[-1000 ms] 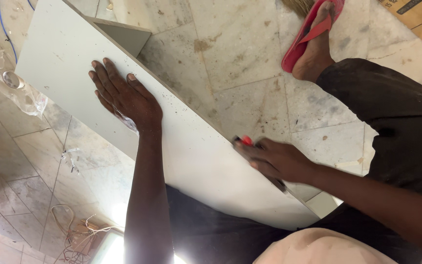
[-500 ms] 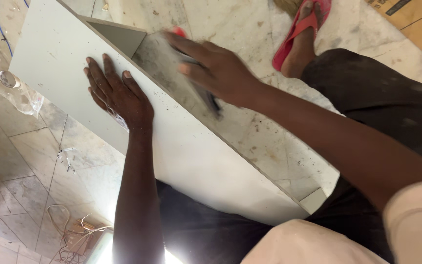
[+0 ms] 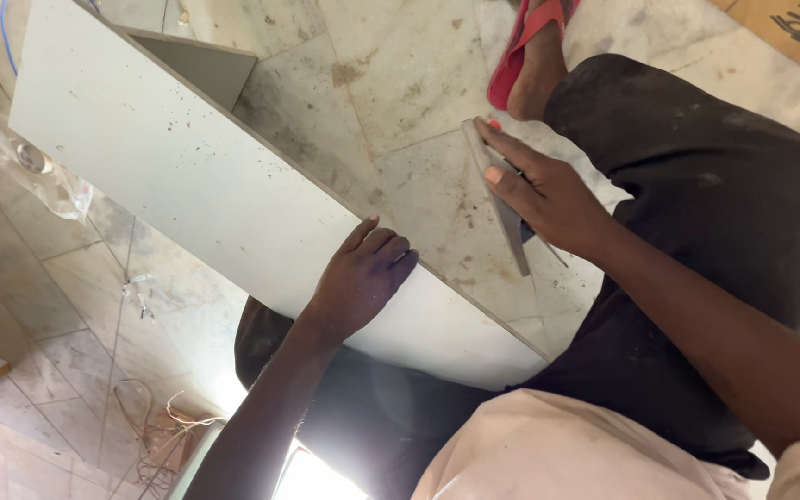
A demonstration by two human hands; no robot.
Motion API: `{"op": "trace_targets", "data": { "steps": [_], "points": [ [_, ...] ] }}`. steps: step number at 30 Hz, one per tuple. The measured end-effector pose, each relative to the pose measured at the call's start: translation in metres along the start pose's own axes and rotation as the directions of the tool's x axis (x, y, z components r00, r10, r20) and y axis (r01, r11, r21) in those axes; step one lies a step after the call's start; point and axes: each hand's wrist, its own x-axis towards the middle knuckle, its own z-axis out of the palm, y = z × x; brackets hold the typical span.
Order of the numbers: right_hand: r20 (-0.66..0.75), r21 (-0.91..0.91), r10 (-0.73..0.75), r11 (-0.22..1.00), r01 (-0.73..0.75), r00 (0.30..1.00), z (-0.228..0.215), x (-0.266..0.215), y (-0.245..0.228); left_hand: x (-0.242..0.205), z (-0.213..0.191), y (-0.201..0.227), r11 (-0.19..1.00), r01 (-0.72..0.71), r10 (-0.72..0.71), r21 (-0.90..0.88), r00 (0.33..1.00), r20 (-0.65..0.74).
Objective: The person sands the edges and surfaces of a white rectangular furniture piece using a hand scraper. The person repeatedly scrapes along the edges and flat surfaces to smooth them.
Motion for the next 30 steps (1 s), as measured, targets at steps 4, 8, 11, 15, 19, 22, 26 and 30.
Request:
{"op": "trace_targets", "data": {
  "steps": [4, 8, 11, 15, 19, 22, 26, 30],
  "points": [
    [0.018, 0.002, -0.149, 0.989, 0.149, 0.989, 0.004, -0.008, 0.021, 0.012, -0.003, 0.010, 0.996, 0.064, -0.063, -0.058, 0.998, 0.031],
    [0.103, -0.039, -0.164, 0.985, 0.169, 0.981, 0.016, -0.015, 0.035, 0.016, -0.001, 0.017, 0.989, 0.081, -0.078, -0.121, 0.997, 0.025],
    [0.202, -0.124, -0.032, 0.991, 0.058, 0.979, 0.030, -0.020, 0.038, 0.016, 0.003, 0.021, 0.997, 0.064, -0.062, -0.035, 0.996, 0.058],
    [0.254, -0.201, -0.094, 0.968, 0.148, 0.963, 0.051, -0.036, 0.035, 0.007, 0.007, 0.011, 0.973, 0.228, -0.227, -0.042, 0.974, 0.005],
    [0.343, -0.285, -0.098, 0.937, 0.203, 0.934, 0.068, -0.056, 0.034, -0.015, 0.018, -0.014, 0.783, 0.606, -0.622, -0.139, 0.758, -0.195],
    [0.388, -0.321, -0.044, 0.930, 0.179, 0.921, 0.074, -0.068, 0.037, -0.024, 0.033, -0.032, 0.617, 0.769, -0.780, -0.168, 0.568, -0.264],
    [0.378, -0.324, -0.089, 0.920, 0.221, 0.922, 0.074, -0.088, 0.044, -0.021, 0.052, -0.043, 0.513, 0.851, -0.829, -0.109, 0.459, -0.320],
    [0.389, -0.376, -0.065, 0.899, 0.223, 0.919, 0.075, -0.091, 0.050, -0.014, 0.063, -0.042, 0.483, 0.869, -0.832, -0.109, 0.417, -0.365]
  ]
}}
